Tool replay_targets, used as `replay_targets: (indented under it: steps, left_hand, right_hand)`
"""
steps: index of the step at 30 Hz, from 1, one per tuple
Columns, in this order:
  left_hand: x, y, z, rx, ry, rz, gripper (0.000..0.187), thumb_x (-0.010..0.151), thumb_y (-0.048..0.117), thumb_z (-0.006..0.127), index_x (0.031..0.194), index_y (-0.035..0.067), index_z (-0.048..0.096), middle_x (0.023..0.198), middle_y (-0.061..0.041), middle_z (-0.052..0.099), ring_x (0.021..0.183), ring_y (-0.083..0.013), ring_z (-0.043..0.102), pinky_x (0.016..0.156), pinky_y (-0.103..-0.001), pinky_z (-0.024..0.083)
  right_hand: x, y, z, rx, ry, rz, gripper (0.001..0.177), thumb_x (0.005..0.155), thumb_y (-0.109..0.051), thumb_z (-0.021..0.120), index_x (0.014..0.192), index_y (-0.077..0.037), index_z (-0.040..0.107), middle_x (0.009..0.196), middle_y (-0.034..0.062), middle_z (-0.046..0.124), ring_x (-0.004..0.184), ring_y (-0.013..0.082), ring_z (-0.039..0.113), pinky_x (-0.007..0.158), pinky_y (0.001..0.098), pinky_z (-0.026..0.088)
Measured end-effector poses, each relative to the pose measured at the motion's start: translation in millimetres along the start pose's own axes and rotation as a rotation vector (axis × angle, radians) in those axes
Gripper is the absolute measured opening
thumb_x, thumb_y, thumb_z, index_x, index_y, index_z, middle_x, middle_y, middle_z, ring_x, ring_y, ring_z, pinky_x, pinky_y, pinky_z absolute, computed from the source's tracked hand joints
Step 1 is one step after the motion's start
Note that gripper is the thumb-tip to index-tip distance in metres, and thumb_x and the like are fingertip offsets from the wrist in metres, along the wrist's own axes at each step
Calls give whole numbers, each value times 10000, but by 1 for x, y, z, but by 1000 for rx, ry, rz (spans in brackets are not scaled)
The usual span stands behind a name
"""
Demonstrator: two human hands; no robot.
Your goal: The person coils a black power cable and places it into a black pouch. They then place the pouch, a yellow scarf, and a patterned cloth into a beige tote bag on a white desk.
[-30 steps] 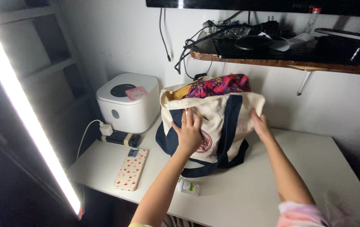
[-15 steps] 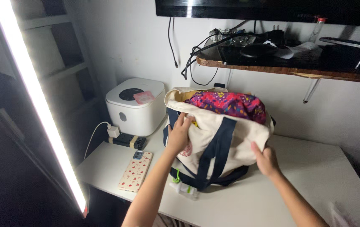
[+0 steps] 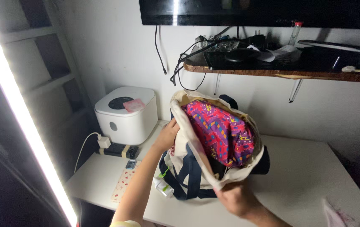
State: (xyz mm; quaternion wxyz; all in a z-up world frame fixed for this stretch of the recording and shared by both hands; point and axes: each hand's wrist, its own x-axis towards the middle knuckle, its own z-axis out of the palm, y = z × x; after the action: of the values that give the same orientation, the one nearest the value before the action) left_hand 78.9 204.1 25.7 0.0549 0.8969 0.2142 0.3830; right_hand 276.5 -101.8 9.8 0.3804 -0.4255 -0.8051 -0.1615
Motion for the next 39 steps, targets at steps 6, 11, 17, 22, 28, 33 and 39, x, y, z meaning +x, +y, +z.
replay_targets:
  steps: [6,11,17,22,28,33,39]
  left_hand:
    - [2,-26,12,-9,24,53,468,934,105,514,1400,139,551,1508,-142,500,1308,-392,540,1090,-424,445]
    - [-2,-46,20,-26,31,35,416,967,158,537,1381,137,578,1418,-149,568,1263,-390,560,1070,-425,464]
    - [-3,-51,16,-82,-84,-300,482,905,324,633,1345,130,599,1327,-169,644,1220,-393,600,1025,-446,484]
    - [2,-43,12,-103,-128,-265,525,869,338,661,1334,104,595,1285,-184,653,1194,-391,616,1003,-448,490]
    - [11,-40,23,-190,-130,-231,472,863,301,672,1280,85,625,1207,-182,690,1127,-376,660,951,-437,514]
    - [-6,-44,35,-235,-40,-233,428,858,269,681,1235,69,650,1142,-180,720,1070,-364,696,908,-429,533]
    - [-78,-29,23,-367,120,-271,376,852,231,692,1182,51,680,1064,-178,757,1003,-349,740,857,-418,556]
  right_hand:
    - [8,-9,1,134,-83,10,148,879,-60,751,758,22,725,712,137,713,659,301,724,617,428,541]
    - [9,-17,22,235,-127,-97,154,912,-43,697,997,83,722,862,176,710,803,347,712,696,446,545]
    - [11,-25,50,295,-153,-207,166,992,-83,668,1084,56,665,1020,200,700,970,357,714,859,431,560]
    - [24,-44,80,335,-131,-218,174,997,-87,649,1113,42,658,1033,220,683,974,367,700,865,436,545]
    - [60,-60,100,376,-141,-14,123,1010,-88,644,943,15,637,795,207,615,715,380,647,647,471,510]
    - [81,-55,111,311,80,42,206,992,-105,628,816,-4,591,728,217,584,642,406,609,581,500,463]
    - [92,-44,131,291,63,189,255,1009,-121,605,787,-7,555,655,231,555,598,429,598,539,520,440]
